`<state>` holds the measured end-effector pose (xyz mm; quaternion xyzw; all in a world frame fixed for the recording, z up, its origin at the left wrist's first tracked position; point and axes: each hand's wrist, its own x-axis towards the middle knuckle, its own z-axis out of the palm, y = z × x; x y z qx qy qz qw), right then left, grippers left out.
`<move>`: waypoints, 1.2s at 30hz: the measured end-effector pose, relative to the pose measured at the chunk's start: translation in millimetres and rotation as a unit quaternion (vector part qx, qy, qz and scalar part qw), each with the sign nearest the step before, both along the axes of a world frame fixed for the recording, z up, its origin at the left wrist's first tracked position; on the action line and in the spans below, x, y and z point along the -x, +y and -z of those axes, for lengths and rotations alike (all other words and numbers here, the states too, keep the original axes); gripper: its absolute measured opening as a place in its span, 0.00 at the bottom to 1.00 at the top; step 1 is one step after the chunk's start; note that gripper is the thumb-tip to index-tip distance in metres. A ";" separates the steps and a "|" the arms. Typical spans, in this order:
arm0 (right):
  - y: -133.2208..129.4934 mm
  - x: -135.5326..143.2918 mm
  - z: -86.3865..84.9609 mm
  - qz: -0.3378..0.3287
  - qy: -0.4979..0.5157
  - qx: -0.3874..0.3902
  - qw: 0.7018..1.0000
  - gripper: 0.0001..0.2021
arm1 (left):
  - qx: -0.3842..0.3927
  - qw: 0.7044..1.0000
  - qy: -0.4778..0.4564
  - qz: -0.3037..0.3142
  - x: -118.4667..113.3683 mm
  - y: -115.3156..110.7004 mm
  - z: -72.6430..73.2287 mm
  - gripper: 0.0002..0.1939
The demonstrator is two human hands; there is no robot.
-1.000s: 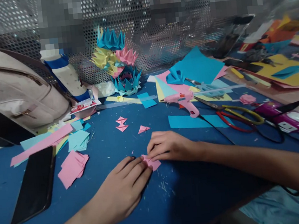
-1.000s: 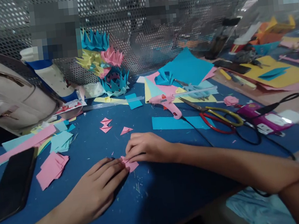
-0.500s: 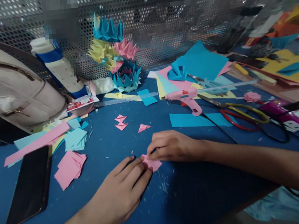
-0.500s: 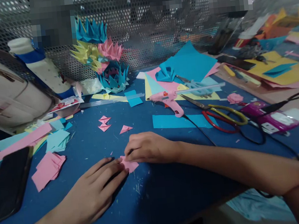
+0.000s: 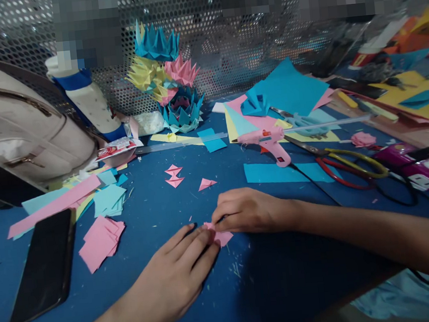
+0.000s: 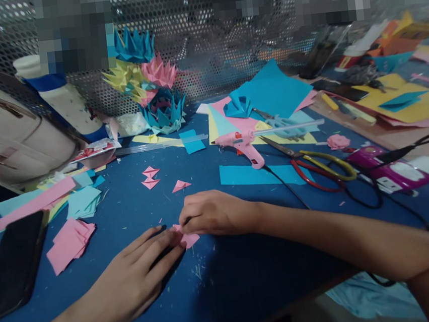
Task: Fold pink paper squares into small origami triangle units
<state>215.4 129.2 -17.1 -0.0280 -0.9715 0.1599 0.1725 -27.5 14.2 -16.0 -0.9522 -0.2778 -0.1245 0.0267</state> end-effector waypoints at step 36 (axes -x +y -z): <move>6.2 -1.1 -8.1 -0.007 -0.044 -0.027 0.999 0.13 | 0.013 1.000 -0.020 -0.002 -0.6 -1.1 2.6 0.23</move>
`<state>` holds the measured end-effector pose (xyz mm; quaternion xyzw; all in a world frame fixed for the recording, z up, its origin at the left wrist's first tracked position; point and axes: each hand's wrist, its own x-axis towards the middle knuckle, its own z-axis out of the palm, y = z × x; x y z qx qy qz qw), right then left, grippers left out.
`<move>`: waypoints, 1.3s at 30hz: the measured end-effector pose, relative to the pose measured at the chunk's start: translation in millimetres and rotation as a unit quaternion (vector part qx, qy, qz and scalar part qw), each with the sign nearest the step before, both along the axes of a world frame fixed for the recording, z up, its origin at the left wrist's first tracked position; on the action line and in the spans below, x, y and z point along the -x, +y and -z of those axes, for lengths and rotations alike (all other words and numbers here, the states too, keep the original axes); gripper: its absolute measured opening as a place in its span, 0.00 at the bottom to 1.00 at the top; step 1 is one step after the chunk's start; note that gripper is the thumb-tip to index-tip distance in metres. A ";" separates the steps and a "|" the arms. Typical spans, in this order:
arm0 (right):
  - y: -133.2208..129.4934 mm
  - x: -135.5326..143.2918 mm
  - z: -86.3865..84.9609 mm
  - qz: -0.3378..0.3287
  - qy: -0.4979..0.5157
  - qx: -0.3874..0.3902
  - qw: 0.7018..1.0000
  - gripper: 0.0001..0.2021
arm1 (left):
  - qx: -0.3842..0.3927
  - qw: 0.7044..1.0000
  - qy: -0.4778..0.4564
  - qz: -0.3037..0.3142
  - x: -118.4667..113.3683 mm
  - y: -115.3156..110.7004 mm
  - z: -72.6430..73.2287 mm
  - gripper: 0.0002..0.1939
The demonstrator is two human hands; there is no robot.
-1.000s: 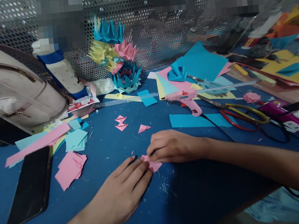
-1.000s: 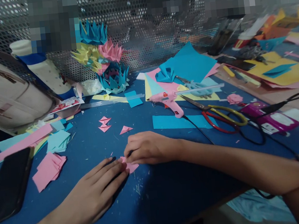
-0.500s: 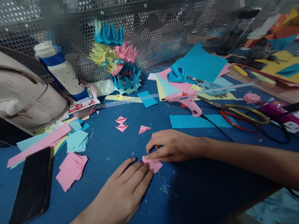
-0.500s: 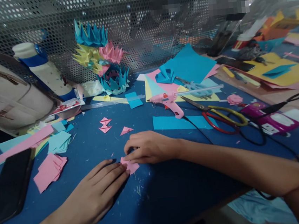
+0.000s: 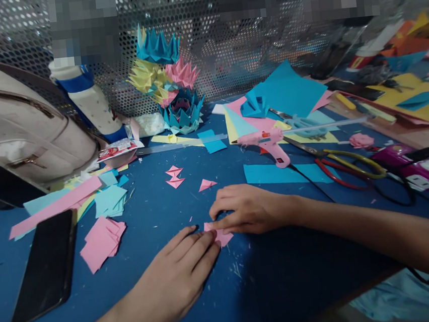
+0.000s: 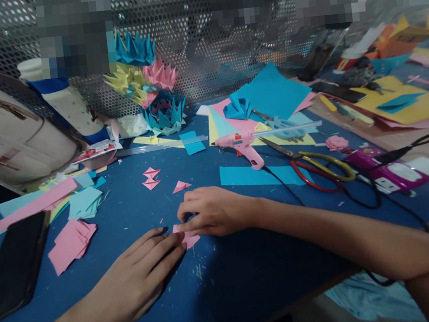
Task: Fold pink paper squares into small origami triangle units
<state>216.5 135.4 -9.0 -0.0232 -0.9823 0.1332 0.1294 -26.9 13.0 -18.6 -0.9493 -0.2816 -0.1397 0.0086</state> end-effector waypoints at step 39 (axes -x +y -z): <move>-27.9 7.5 -13.6 0.201 -0.048 0.176 0.962 0.08 | 0.245 0.945 -0.097 -0.193 -25.0 37.5 -13.9 0.07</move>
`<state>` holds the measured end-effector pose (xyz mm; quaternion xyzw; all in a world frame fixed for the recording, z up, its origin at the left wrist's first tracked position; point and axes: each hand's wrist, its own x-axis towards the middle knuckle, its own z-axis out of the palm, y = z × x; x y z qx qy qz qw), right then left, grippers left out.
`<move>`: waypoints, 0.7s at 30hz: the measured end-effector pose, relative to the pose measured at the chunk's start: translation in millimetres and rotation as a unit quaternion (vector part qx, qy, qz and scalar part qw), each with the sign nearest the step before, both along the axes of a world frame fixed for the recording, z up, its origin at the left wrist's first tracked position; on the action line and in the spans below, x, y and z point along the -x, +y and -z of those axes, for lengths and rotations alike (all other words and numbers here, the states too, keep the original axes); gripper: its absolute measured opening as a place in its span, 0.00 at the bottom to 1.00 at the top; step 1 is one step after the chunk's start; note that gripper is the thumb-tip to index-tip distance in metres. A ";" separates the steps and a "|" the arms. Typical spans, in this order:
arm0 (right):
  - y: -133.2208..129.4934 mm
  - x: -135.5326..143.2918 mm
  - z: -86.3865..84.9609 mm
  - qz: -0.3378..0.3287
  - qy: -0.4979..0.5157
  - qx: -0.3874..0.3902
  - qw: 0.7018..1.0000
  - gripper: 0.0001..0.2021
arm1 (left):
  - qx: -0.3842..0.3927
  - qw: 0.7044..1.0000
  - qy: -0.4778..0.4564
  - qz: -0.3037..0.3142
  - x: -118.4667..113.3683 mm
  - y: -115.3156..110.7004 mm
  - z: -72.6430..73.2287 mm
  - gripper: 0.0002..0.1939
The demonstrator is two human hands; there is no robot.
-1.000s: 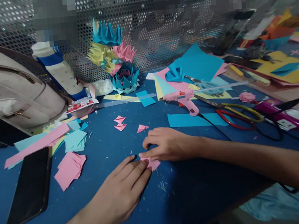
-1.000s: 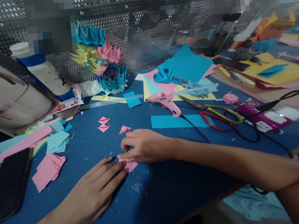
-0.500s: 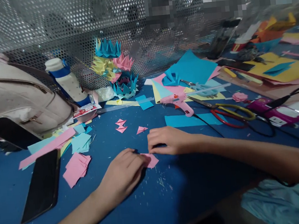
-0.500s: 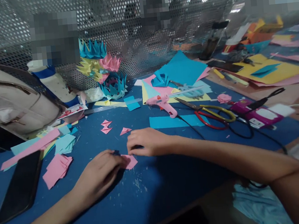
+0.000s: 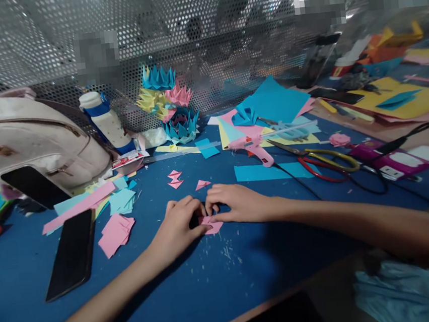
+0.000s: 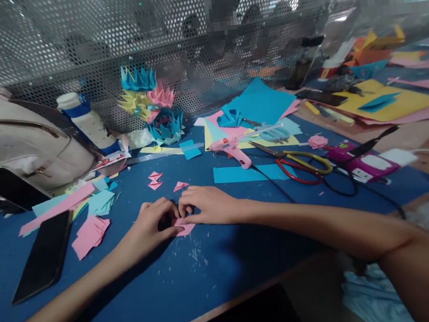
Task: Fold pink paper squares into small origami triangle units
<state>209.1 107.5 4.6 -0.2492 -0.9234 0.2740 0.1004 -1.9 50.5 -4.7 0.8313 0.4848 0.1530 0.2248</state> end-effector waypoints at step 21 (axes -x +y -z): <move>-5.7 0.4 3.2 -0.004 0.029 0.013 0.999 0.02 | 0.069 0.997 -0.021 -0.010 2.7 -3.2 -5.6 0.04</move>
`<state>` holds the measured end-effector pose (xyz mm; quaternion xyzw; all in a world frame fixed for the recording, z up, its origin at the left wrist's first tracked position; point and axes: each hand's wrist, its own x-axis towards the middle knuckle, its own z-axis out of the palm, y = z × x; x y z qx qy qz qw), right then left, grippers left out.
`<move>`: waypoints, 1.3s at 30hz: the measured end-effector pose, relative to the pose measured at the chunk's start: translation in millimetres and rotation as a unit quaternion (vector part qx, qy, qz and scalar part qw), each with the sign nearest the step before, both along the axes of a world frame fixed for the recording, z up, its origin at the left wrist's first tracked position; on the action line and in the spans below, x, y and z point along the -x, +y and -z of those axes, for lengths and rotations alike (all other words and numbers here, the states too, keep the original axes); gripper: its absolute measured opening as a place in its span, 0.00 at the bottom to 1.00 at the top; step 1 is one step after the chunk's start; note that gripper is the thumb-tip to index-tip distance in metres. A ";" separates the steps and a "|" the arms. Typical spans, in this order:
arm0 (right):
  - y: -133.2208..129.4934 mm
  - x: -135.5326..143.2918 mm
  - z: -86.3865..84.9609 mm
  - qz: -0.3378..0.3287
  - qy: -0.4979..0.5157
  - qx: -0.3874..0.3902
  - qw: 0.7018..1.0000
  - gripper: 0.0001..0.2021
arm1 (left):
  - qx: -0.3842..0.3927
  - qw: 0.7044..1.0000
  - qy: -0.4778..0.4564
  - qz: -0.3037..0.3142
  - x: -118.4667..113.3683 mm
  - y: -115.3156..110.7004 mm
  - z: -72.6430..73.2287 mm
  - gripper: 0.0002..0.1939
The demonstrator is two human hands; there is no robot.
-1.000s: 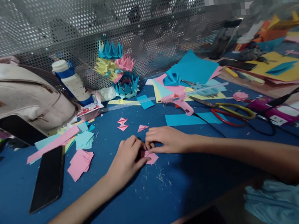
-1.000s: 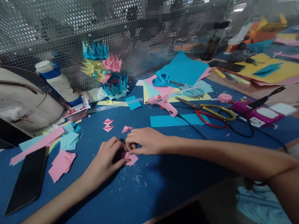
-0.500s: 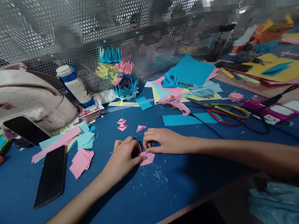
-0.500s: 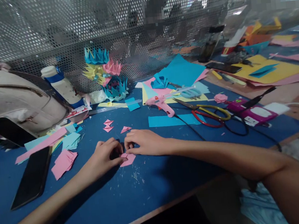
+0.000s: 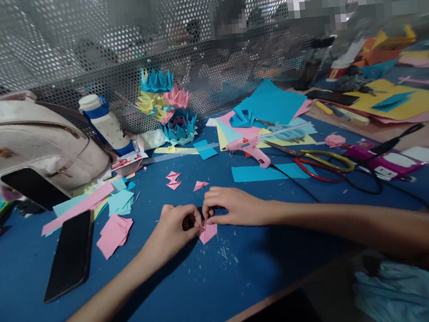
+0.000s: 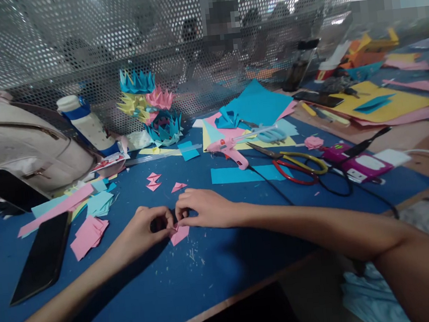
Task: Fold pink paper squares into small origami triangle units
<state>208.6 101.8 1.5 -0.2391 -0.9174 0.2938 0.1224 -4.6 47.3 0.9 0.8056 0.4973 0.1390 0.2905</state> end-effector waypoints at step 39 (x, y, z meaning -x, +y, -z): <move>0.5 2.5 20.9 0.001 0.006 -0.030 1.000 0.05 | -0.028 0.999 -0.006 -0.030 -1.1 -9.2 8.9 0.05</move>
